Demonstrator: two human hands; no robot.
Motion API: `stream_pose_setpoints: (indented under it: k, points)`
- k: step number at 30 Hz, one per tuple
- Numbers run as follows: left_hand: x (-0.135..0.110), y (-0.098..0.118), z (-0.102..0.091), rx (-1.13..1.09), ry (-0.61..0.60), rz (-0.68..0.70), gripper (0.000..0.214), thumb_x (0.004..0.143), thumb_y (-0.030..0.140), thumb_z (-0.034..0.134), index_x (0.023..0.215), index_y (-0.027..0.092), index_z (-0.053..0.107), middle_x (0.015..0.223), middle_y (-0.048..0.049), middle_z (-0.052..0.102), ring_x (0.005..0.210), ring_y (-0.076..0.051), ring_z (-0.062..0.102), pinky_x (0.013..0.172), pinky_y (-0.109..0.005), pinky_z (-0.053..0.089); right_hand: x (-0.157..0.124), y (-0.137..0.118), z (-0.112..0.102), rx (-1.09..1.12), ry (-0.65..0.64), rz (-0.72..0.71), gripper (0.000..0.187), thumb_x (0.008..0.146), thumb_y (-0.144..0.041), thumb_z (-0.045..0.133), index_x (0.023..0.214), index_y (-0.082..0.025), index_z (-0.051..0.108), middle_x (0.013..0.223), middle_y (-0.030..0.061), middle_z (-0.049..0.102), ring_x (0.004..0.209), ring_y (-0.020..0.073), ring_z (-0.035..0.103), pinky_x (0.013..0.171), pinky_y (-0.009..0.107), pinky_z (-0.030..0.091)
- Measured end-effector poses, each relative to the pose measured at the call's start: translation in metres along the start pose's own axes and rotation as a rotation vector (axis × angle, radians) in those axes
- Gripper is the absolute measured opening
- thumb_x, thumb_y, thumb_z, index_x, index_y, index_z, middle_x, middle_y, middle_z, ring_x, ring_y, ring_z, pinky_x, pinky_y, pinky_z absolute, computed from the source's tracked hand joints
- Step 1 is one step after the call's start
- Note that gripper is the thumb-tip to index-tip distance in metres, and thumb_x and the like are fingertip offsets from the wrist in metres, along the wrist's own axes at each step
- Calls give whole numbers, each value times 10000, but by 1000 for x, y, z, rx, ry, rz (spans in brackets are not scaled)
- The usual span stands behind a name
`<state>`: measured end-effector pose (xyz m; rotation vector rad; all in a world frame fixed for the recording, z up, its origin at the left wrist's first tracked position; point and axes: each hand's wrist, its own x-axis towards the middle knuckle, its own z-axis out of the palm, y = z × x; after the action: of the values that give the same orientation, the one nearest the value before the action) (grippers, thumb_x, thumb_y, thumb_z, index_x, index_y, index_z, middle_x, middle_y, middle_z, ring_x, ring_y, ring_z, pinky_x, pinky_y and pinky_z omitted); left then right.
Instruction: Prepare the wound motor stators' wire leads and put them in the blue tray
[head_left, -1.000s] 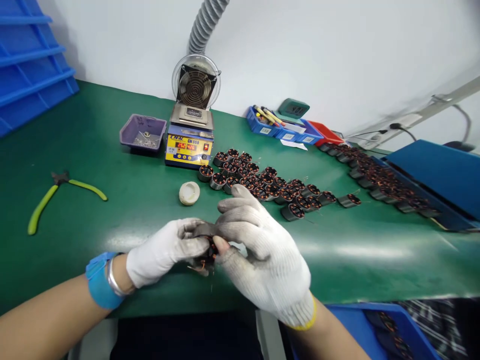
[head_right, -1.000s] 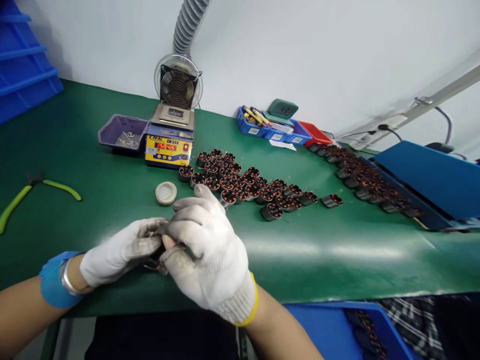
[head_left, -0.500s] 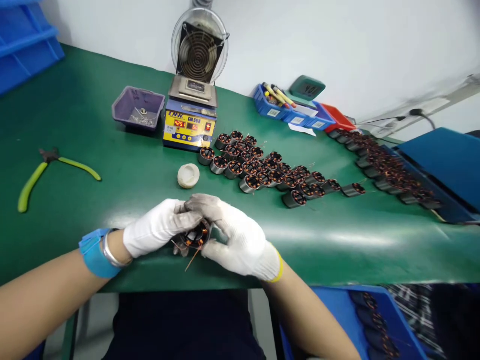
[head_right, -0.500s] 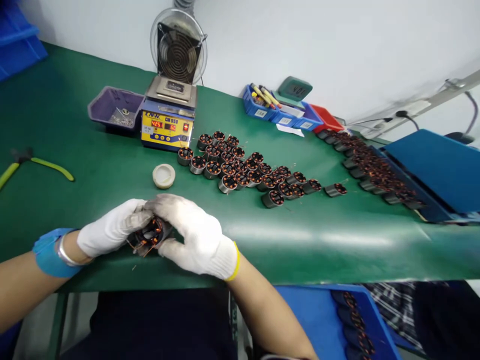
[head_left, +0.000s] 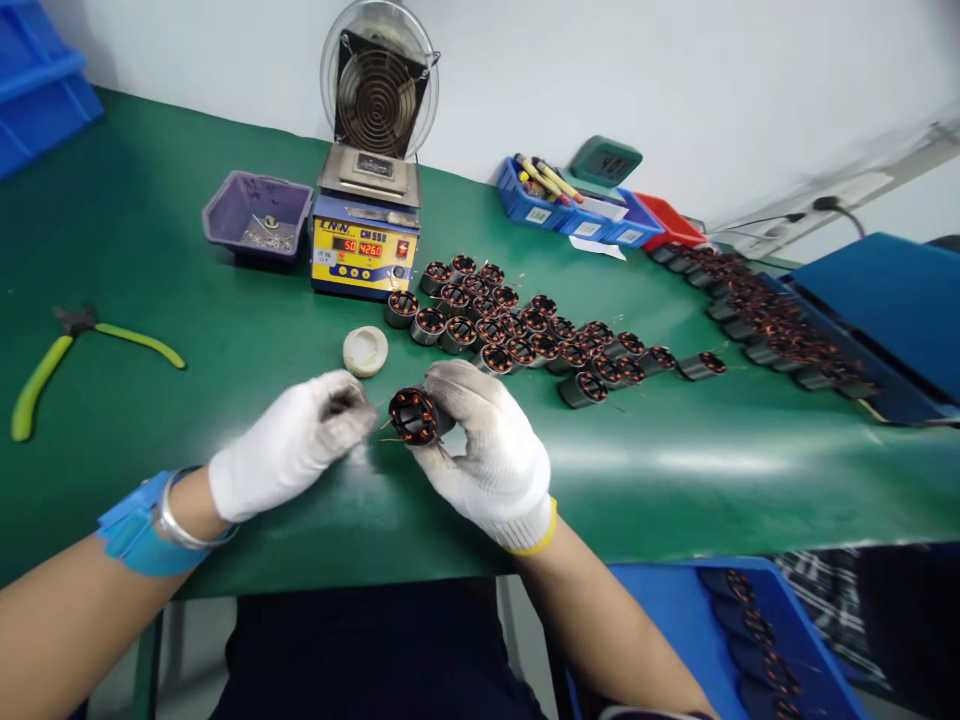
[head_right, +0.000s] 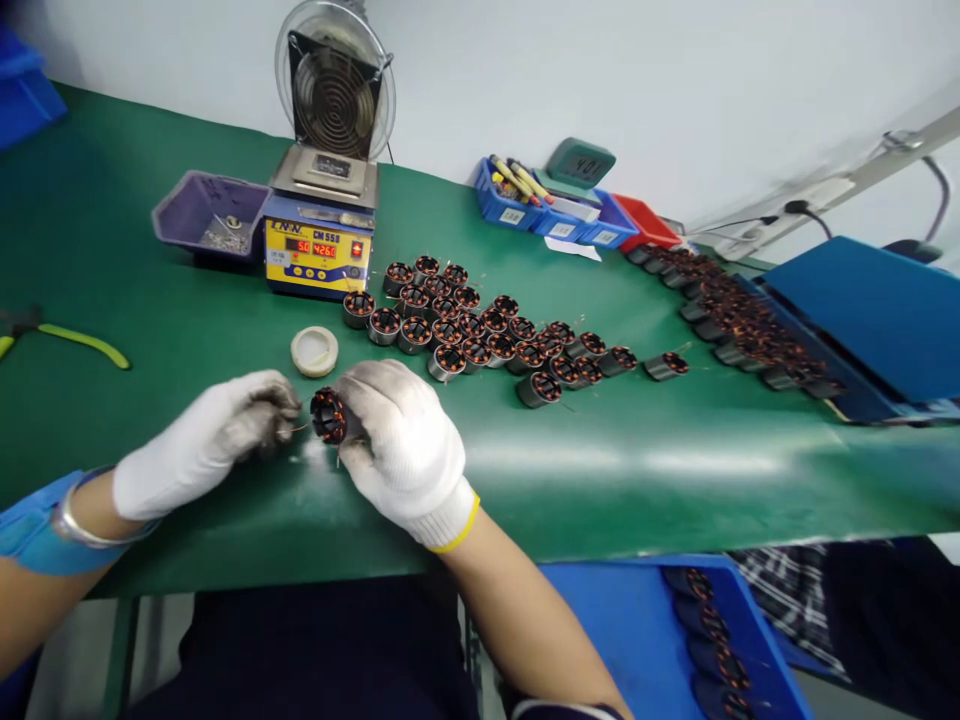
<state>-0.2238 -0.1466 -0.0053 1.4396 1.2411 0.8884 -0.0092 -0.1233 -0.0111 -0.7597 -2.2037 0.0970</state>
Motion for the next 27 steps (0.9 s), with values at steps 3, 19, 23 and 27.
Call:
stream_pose_setpoints:
  k: [3, 19, 23, 27]
  points:
    - [-1, -6, 16, -103, -51, -33, 311, 866, 431, 584, 682, 188, 522, 570, 40, 520, 486, -94, 449, 463, -208, 382, -2, -4, 2, -30, -1, 31, 494, 785, -112, 599, 1255, -238, 516, 1183, 108, 659, 1144, 271, 641, 961, 470, 566]
    - [39, -47, 2, 527, 395, 126, 921, 648, 381, 739, 1435, 52, 393, 1480, -252, 478, 1359, -390, 485, 1154, -547, 395, 51, 24, 30, -513, -512, 390, 446, 824, -286, 639, 1260, -252, 550, 1249, 68, 624, 1001, 274, 662, 771, 347, 535]
    - [41, -47, 2, 665, 318, 107, 864, 669, 365, 736, 1428, 87, 431, 1462, -203, 526, 1332, -378, 517, 1136, -530, 422, 64, 16, 25, -583, -639, 361, 457, 840, -349, 647, 1283, -289, 552, 1237, 57, 627, 930, 274, 670, 667, 334, 511]
    - [40, -47, 1, 694, 288, 91, 828, 692, 384, 718, 1425, 102, 455, 1435, -181, 557, 1292, -374, 551, 1106, -528, 447, 74, 15, 20, -585, -683, 291, 452, 845, -351, 648, 1285, -282, 575, 1226, 69, 639, 911, 283, 672, 634, 335, 495]
